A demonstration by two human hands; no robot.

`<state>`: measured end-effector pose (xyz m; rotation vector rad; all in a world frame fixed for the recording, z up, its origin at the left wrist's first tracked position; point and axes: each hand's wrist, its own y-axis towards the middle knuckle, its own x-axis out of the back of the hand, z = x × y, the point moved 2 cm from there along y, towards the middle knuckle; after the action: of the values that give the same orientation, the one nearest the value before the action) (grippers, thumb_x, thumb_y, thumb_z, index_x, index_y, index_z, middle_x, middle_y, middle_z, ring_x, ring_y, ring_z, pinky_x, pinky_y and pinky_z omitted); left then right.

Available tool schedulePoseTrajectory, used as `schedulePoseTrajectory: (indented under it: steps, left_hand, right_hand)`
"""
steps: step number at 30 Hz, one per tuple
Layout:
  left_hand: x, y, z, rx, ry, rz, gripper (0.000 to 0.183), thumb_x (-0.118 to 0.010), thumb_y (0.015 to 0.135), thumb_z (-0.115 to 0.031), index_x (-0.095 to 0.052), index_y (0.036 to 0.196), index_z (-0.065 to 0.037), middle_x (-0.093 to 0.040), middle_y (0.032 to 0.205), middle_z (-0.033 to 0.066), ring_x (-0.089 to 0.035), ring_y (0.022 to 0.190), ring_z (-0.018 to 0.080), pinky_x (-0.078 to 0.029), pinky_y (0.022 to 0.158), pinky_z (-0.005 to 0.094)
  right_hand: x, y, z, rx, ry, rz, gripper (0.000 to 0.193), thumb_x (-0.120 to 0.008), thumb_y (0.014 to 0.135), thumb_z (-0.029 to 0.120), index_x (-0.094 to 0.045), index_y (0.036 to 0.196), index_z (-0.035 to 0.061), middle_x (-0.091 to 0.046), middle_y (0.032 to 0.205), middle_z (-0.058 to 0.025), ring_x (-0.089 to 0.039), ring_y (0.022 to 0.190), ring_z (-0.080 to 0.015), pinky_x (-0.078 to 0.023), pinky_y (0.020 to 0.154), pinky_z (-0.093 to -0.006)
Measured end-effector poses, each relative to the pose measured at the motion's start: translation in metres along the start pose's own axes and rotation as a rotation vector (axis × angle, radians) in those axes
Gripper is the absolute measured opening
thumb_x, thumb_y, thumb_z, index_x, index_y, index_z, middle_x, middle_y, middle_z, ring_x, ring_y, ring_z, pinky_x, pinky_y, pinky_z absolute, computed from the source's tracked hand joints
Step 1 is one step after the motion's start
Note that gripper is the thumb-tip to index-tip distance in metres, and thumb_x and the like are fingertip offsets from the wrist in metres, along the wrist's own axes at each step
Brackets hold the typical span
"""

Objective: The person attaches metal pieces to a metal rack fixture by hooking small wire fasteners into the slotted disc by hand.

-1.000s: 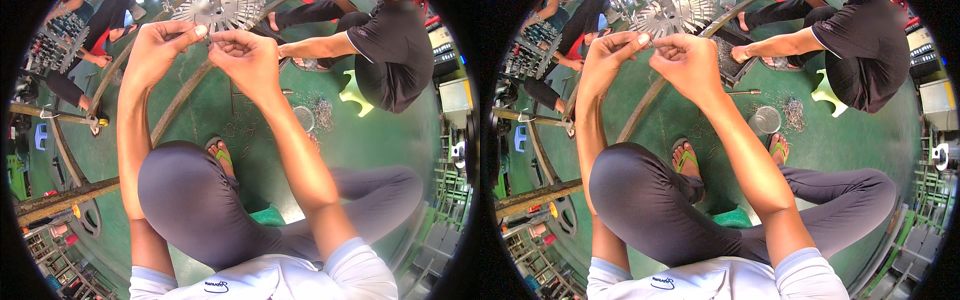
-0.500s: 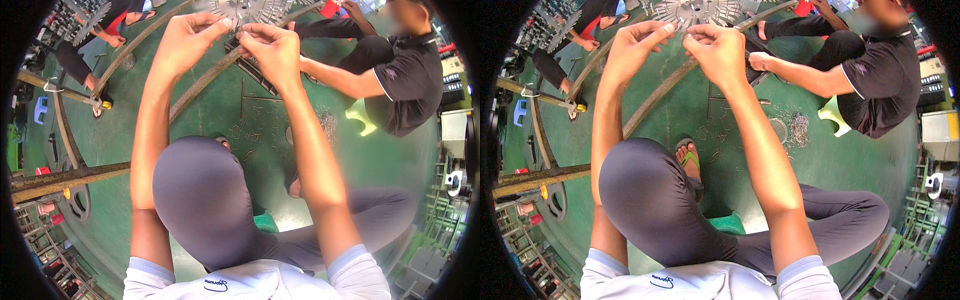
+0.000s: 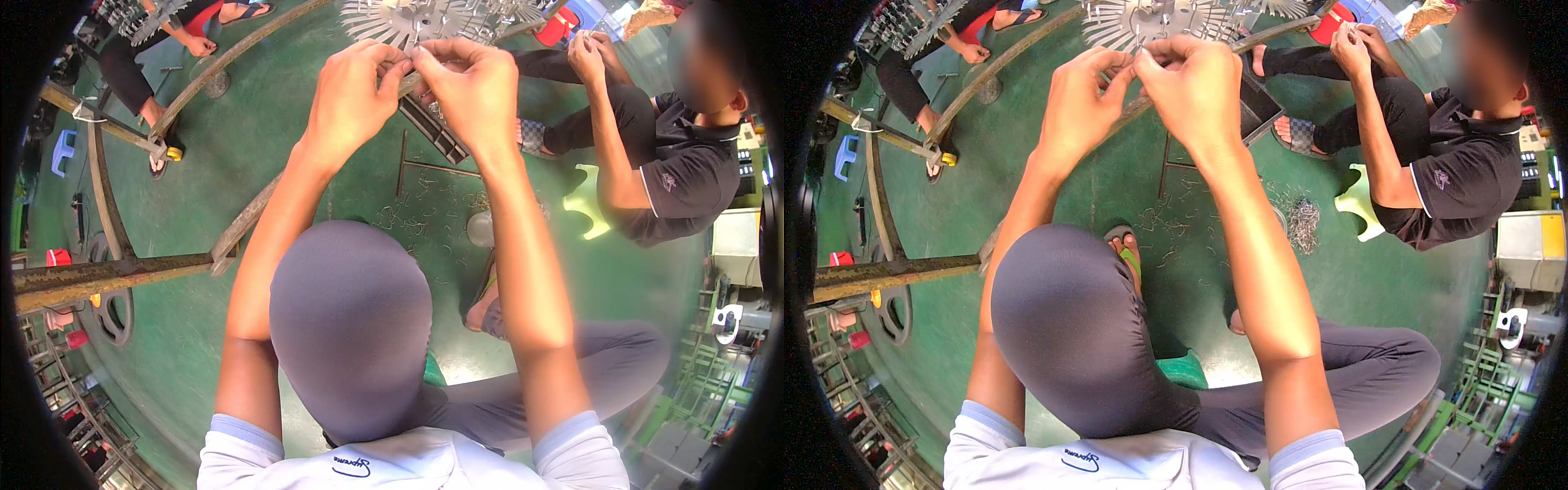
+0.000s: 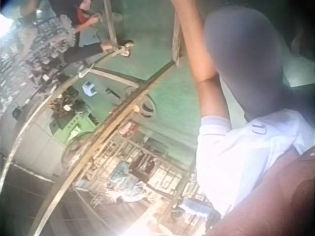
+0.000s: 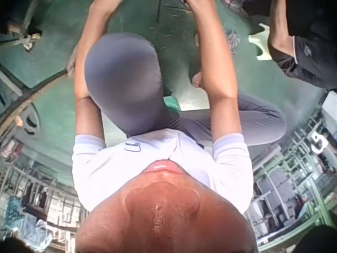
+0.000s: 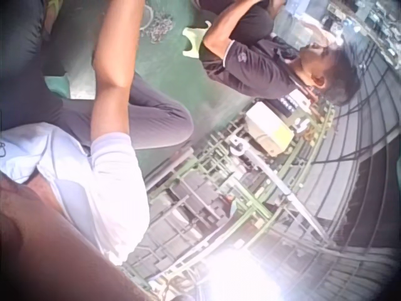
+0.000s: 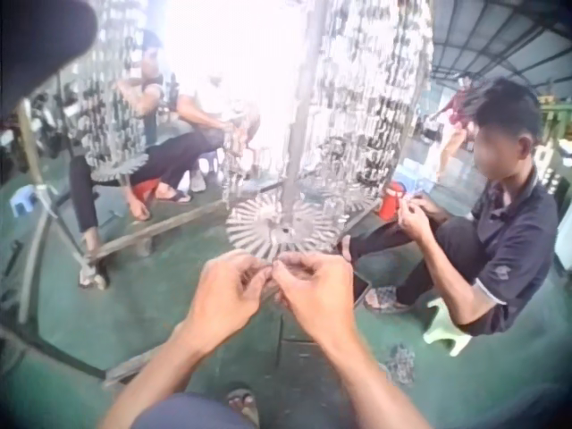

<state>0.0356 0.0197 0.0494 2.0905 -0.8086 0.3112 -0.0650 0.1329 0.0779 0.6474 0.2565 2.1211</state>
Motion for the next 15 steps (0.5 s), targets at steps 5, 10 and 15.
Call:
schedulePoseTrajectory:
  steps: [5,10,15]
  left_hand:
    - [-0.004,-0.004,-0.003,0.03,0.033,-0.003,0.016,-0.069,0.088,-0.01,-0.07,0.098,0.003,-0.068,0.088,0.0165,-0.063,0.065,0.0265,-0.049,0.06,0.0358]
    - [-0.01,-0.007,0.0,-0.021,0.05,-0.046,0.015,-0.069,0.088,-0.011,-0.071,0.096,0.002,-0.067,0.085,0.0163,-0.063,0.066,0.028,-0.049,0.061,0.0374]
    - [-0.017,-0.004,0.003,-0.064,0.039,-0.086,0.016,-0.069,0.088,-0.013,-0.071,0.095,0.002,-0.067,0.084,0.0162,-0.064,0.068,0.0286,-0.05,0.062,0.037]
  right_hand:
    - [0.008,0.01,0.031,0.108,-0.199,0.042,0.025,-0.07,0.082,0.02,-0.076,0.085,-0.0037,-0.07,0.063,-0.0135,-0.069,0.058,-0.0201,-0.055,0.062,-0.0327]
    - [0.007,0.011,0.049,-0.077,-0.256,0.1,0.025,-0.073,0.085,0.016,-0.074,0.091,-0.0089,-0.072,0.067,-0.0128,-0.071,0.06,-0.0134,-0.057,0.059,-0.0252]
    - [0.009,0.022,0.05,-0.122,-0.304,0.135,0.026,-0.073,0.081,0.014,-0.073,0.088,-0.0105,-0.072,0.069,-0.0142,-0.073,0.063,-0.0152,-0.058,0.061,-0.0258]
